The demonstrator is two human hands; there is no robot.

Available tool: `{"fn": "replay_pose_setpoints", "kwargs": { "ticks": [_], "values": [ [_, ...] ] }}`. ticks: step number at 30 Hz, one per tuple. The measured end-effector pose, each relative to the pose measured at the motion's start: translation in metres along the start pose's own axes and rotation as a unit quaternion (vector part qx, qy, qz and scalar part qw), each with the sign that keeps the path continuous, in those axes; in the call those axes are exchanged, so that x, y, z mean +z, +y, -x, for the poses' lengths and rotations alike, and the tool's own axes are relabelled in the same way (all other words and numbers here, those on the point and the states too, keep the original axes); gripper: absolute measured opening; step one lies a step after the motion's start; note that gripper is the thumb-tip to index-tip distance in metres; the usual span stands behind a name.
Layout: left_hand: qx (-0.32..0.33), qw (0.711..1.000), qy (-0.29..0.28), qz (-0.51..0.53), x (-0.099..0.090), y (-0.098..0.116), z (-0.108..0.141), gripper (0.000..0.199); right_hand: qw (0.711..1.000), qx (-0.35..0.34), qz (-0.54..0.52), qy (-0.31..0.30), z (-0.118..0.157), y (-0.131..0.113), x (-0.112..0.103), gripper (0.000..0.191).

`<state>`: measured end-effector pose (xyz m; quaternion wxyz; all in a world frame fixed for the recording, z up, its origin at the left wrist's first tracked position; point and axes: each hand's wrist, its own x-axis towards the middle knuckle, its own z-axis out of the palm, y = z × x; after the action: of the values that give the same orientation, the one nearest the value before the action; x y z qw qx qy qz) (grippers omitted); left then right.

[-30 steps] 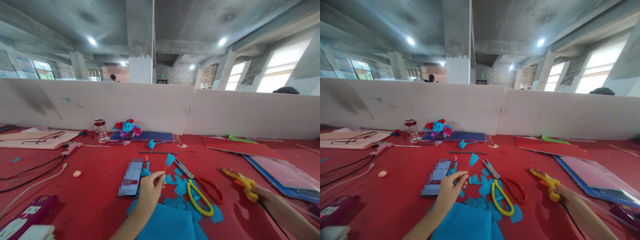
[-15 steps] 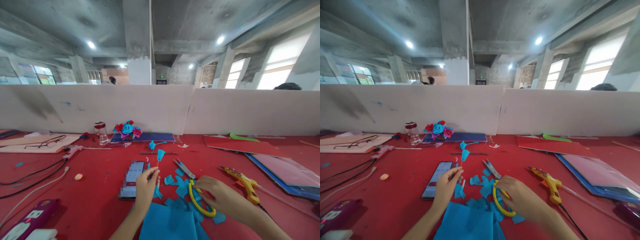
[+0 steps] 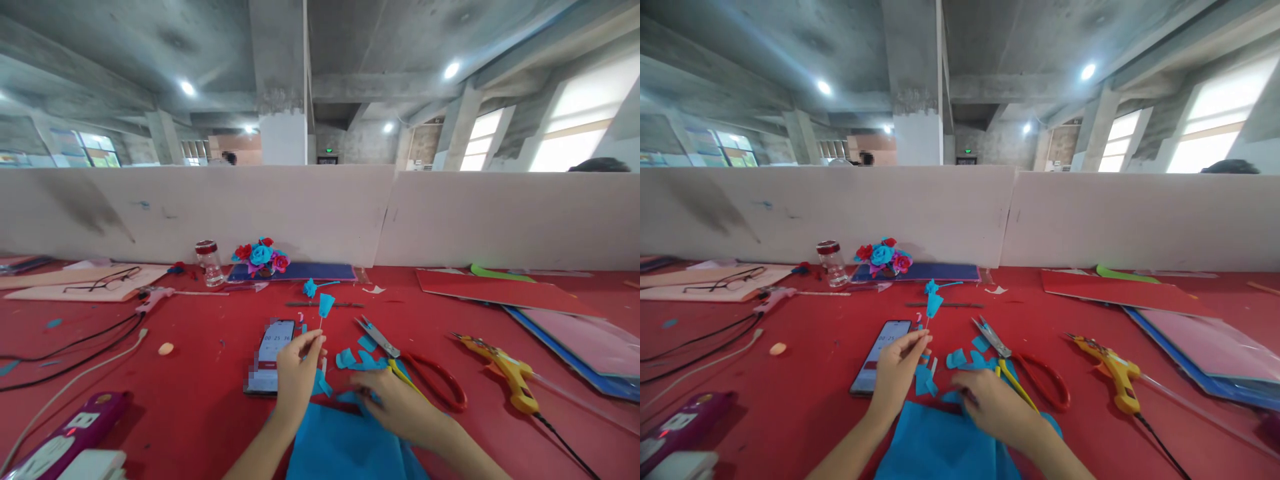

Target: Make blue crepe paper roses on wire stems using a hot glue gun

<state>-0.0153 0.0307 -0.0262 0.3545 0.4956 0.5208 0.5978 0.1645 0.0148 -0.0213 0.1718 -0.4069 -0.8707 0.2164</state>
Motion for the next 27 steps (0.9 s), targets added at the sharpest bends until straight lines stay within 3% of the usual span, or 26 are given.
{"fn": "replay_pose_setpoints", "kwargs": {
  "ticks": [4,10,15,19,24,27],
  "values": [
    [-0.007,1.0,-0.01,-0.001,0.001,-0.001,0.0,0.029,0.965,0.081,-0.223,0.115,-0.006,0.022,0.005,0.019],
    [0.017,0.998,-0.039,-0.05,0.002,-0.009,0.001,0.026,0.89,0.111,-0.424,0.124,-0.003,0.036,0.004,0.041],
    [0.087,0.986,-0.053,-0.135,0.002,-0.012,0.004,0.022,0.884,0.116,-0.435,0.127,0.0,0.025,-0.007,0.028],
    [0.197,0.949,-0.049,-0.24,0.001,-0.015,0.008,0.021,0.878,0.12,-0.439,0.151,-0.001,0.021,-0.011,0.03],
    [0.288,0.905,-0.063,-0.306,0.002,-0.019,0.011,0.023,0.87,0.131,-0.392,0.27,-0.002,0.024,-0.012,0.035],
    [0.319,0.88,-0.077,-0.344,0.003,-0.019,0.013,0.027,0.868,0.128,-0.389,0.28,-0.001,0.029,-0.012,0.034]
  ]
}}
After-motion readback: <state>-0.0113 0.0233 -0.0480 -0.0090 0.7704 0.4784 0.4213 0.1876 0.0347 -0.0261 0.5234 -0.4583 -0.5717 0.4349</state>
